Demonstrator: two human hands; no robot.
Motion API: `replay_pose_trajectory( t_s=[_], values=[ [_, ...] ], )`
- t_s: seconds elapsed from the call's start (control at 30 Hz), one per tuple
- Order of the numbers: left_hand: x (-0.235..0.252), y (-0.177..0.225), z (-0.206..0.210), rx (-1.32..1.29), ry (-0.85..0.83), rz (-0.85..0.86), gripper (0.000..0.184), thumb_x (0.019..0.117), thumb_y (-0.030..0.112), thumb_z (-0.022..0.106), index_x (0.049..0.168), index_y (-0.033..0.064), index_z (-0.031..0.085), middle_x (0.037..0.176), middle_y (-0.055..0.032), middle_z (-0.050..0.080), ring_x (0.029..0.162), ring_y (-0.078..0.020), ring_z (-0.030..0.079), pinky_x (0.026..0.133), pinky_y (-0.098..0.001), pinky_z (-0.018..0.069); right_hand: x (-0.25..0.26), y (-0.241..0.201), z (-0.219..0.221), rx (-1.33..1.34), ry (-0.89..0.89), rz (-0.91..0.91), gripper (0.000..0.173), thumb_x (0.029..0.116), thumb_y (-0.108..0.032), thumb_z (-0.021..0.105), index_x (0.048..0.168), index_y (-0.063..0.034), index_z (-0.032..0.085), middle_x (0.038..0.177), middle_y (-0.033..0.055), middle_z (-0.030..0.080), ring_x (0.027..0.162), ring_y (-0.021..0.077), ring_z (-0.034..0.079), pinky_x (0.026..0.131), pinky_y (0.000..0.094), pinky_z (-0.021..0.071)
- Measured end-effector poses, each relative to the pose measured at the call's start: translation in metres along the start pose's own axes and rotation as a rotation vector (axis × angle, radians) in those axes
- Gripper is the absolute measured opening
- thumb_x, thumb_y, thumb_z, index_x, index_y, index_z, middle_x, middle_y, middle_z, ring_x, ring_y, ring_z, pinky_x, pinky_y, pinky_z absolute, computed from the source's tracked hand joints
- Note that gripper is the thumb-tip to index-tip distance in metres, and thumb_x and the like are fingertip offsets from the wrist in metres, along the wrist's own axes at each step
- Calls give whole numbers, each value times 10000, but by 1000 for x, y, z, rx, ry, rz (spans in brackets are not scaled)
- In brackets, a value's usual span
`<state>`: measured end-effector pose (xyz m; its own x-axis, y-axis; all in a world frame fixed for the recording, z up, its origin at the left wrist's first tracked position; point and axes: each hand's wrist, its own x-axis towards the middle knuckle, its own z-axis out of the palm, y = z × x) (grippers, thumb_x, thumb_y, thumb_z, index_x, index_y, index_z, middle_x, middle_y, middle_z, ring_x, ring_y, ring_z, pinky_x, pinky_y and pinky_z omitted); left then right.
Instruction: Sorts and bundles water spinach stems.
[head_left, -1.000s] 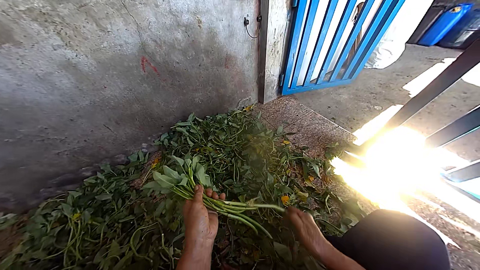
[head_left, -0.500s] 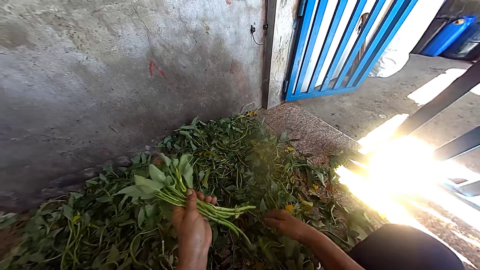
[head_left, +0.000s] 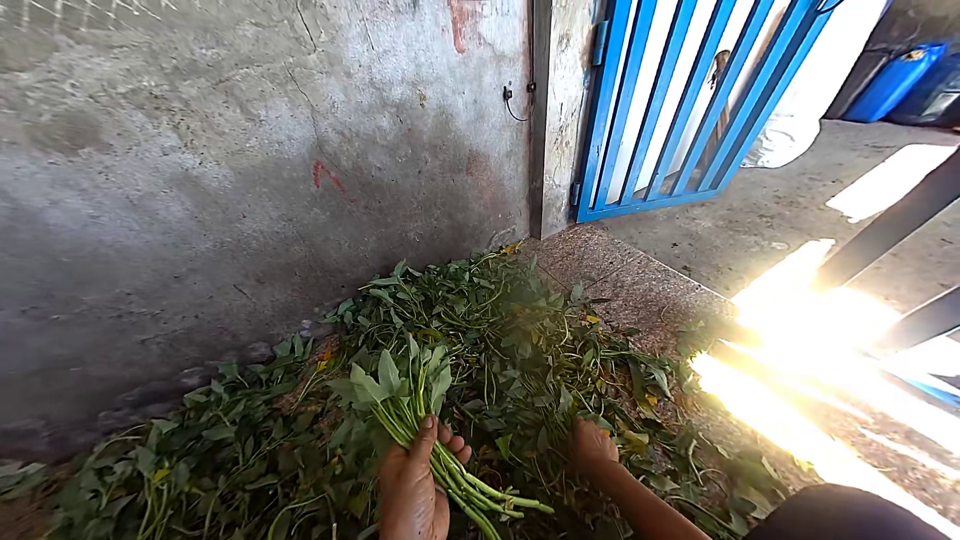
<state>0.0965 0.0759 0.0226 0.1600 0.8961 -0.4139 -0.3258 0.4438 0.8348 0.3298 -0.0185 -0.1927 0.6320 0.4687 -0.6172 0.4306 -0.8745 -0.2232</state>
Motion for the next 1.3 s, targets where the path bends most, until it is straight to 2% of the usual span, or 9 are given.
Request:
replay_pose_trajectory(
  t_s=[0.23, 0.47, 0.6, 0.8, 0.9, 0.97, 1.1, 1.23, 1.3],
  values=[
    [1, -2, 5, -7, 76, 7, 107, 1070, 113, 533, 1064, 6, 537, 692, -80, 589, 535, -185, 631, 530, -376, 616, -15, -8, -1, 32, -16, -115, 428, 1031, -251, 522, 1402, -42, 559, 1455, 251, 527, 1233, 425, 616, 992, 594, 521],
    [0, -4, 0, -29, -10, -60, 145, 1057, 61, 534, 1154, -47, 535, 793, -172, 685, 665, -285, 724, 625, -435, 646, -7, 14, 24, 10, 20, 138, 514, 988, -197, 555, 1446, -10, 415, 1275, 223, 660, 1184, 377, 670, 948, 533, 564],
    [1, -2, 0, -26, -57, -111, 171, 1050, 51, 543, 1189, -48, 536, 853, -205, 710, 741, -335, 743, 664, -476, 644, -1, 29, 17, 249, 56, 122, 455, 991, -369, 593, 1317, -53, 629, 1318, 204, 656, 1245, 364, 629, 1009, 579, 509],
    [-1, -2, 3, -21, -49, -126, 170, 1072, 59, 497, 1213, -35, 502, 872, -209, 721, 747, -335, 751, 646, -466, 644, -68, -2, -10, 476, 763, -328, 280, 980, -162, 536, 1123, 50, 652, 1098, 254, 659, 1001, 416, 679, 843, 556, 564],
    [-1, -6, 4, -4, -37, -123, 186, 1080, 78, 490, 1225, -39, 493, 878, -226, 724, 747, -346, 754, 635, -470, 644, -75, 3, -16, 477, 326, -162, 392, 1088, -272, 409, 1320, 5, 562, 1183, 243, 678, 1094, 396, 686, 944, 569, 536],
    [-2, -8, 5, 10, -38, -116, 216, 1083, 86, 487, 1257, -42, 479, 908, -238, 723, 758, -355, 753, 641, -474, 644, -63, 13, -15, 739, 45, -60, 499, 1115, -373, 387, 1259, 36, 634, 1181, 260, 659, 1083, 373, 643, 950, 560, 490],
    [-2, -7, 4, 12, -25, -111, 225, 1083, 93, 492, 1266, -37, 477, 913, -225, 721, 731, -332, 749, 623, -450, 643, -112, 4, -26, 1282, 167, -248, 407, 1115, -275, 341, 1086, -1, 641, 788, 63, 598, 623, 138, 544, 588, 319, 481],
    [-1, -10, 5, 10, 20, -79, 100, 1067, 90, 524, 1119, 4, 527, 765, -106, 605, 592, -215, 646, 568, -395, 617, -108, 20, -19, 1296, -32, -301, 300, 1097, -203, 418, 1109, -5, 643, 938, 81, 678, 828, 160, 645, 767, 356, 551],
    [0, -11, 5, 13, 42, -59, 87, 1054, 85, 553, 1106, 18, 531, 740, -83, 577, 566, -187, 612, 553, -374, 601, -99, 29, -13, 1155, -154, -229, 275, 1085, -184, 471, 1158, 11, 649, 959, 89, 671, 795, 152, 619, 724, 354, 527]
  ],
)
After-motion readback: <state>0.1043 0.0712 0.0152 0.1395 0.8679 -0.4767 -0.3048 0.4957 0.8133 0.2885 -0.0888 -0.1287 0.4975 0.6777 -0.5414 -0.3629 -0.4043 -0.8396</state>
